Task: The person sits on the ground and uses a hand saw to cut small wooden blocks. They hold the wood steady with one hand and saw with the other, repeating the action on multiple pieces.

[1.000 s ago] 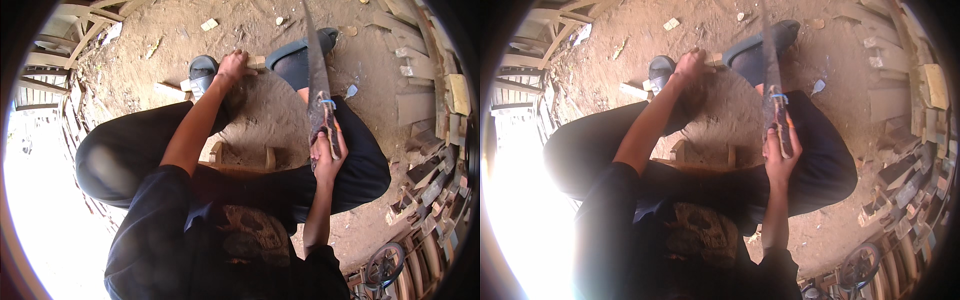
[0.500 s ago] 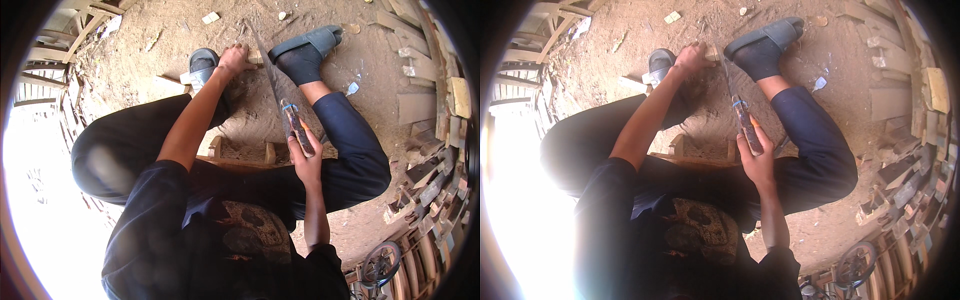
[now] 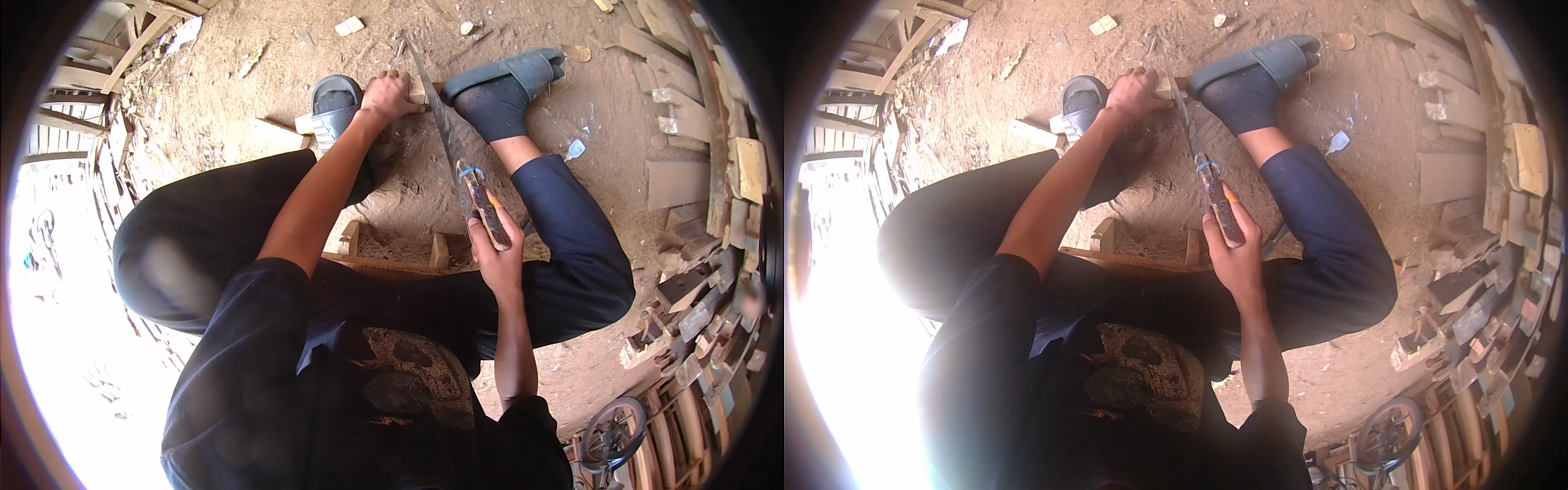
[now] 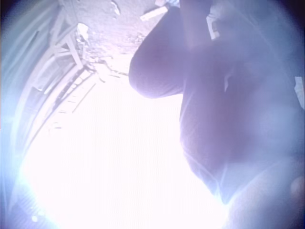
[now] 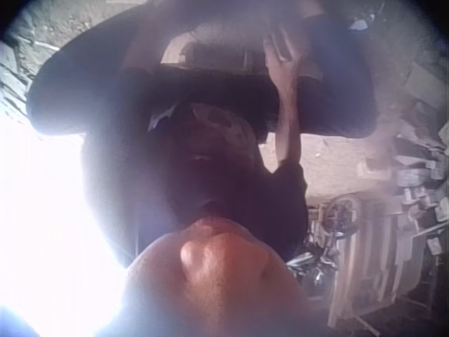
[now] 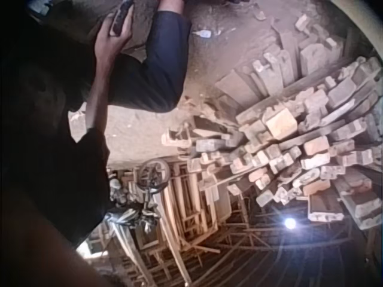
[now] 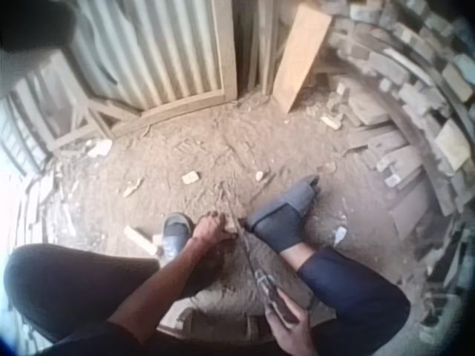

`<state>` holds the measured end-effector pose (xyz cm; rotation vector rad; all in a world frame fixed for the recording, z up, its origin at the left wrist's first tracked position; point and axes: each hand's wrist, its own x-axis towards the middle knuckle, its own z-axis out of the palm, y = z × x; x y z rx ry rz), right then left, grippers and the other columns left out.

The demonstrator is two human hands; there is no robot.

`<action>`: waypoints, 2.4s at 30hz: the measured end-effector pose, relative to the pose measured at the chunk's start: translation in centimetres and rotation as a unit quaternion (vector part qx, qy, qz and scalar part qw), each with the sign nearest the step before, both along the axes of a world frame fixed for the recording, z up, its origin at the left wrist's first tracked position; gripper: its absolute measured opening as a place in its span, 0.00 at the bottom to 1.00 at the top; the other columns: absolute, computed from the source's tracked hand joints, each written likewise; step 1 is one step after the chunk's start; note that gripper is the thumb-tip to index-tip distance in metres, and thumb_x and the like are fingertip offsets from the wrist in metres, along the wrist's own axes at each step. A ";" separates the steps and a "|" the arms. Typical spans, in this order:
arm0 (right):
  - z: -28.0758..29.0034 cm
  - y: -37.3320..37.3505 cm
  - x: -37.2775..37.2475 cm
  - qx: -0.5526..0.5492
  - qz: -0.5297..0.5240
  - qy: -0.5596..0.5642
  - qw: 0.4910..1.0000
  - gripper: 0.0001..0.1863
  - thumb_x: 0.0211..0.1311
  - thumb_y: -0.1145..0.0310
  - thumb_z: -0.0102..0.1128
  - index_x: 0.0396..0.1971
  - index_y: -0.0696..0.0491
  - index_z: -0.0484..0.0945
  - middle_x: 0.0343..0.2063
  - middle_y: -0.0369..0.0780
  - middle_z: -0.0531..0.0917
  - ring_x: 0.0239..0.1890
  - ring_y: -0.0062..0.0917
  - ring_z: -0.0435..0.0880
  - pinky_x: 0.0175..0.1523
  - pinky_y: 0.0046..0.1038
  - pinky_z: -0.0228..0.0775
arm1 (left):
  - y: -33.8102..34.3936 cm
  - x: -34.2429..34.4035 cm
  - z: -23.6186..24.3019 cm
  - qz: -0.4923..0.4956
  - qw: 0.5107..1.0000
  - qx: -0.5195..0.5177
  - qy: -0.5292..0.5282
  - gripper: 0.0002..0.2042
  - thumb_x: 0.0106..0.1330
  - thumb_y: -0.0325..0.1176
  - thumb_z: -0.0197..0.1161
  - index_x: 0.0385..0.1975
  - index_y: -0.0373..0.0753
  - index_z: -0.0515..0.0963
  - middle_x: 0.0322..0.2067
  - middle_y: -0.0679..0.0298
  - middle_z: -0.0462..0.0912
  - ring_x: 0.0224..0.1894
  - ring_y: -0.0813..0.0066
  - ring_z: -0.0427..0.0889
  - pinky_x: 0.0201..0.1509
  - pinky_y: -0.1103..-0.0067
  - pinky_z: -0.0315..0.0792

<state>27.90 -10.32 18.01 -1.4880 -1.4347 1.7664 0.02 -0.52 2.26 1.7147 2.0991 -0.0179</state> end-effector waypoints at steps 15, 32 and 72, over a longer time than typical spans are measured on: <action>0.1 0.2 -1.2 0.133 0.068 -0.059 0.987 0.23 0.60 0.75 0.55 0.56 0.64 0.69 0.44 0.47 0.81 0.47 0.24 0.79 0.53 0.26 0.68 | 0.3 0.2 -0.2 0.010 0.999 -0.022 0.026 0.35 0.48 0.62 0.67 0.47 0.37 0.75 0.46 0.55 0.77 0.53 0.59 0.75 0.55 0.70 0.71; 7.1 -6.5 1.4 0.095 0.069 -0.137 0.983 0.28 0.58 0.79 0.54 0.61 0.60 0.64 0.31 0.48 0.82 0.29 0.23 0.84 0.35 0.23 0.71 | 1.0 0.2 0.0 0.019 1.000 -0.002 -0.009 0.31 0.46 0.60 0.69 0.39 0.39 0.76 0.38 0.53 0.81 0.43 0.57 0.82 0.48 0.67 0.76; 9.8 -6.7 3.0 0.028 0.049 -0.096 0.994 0.30 0.57 0.78 0.52 0.62 0.58 0.62 0.24 0.49 0.80 0.24 0.36 0.83 0.32 0.30 0.72 | -0.8 -1.0 -1.9 -0.041 0.998 0.039 0.004 0.28 0.49 0.52 0.72 0.43 0.37 0.73 0.41 0.50 0.79 0.45 0.53 0.80 0.49 0.65 0.74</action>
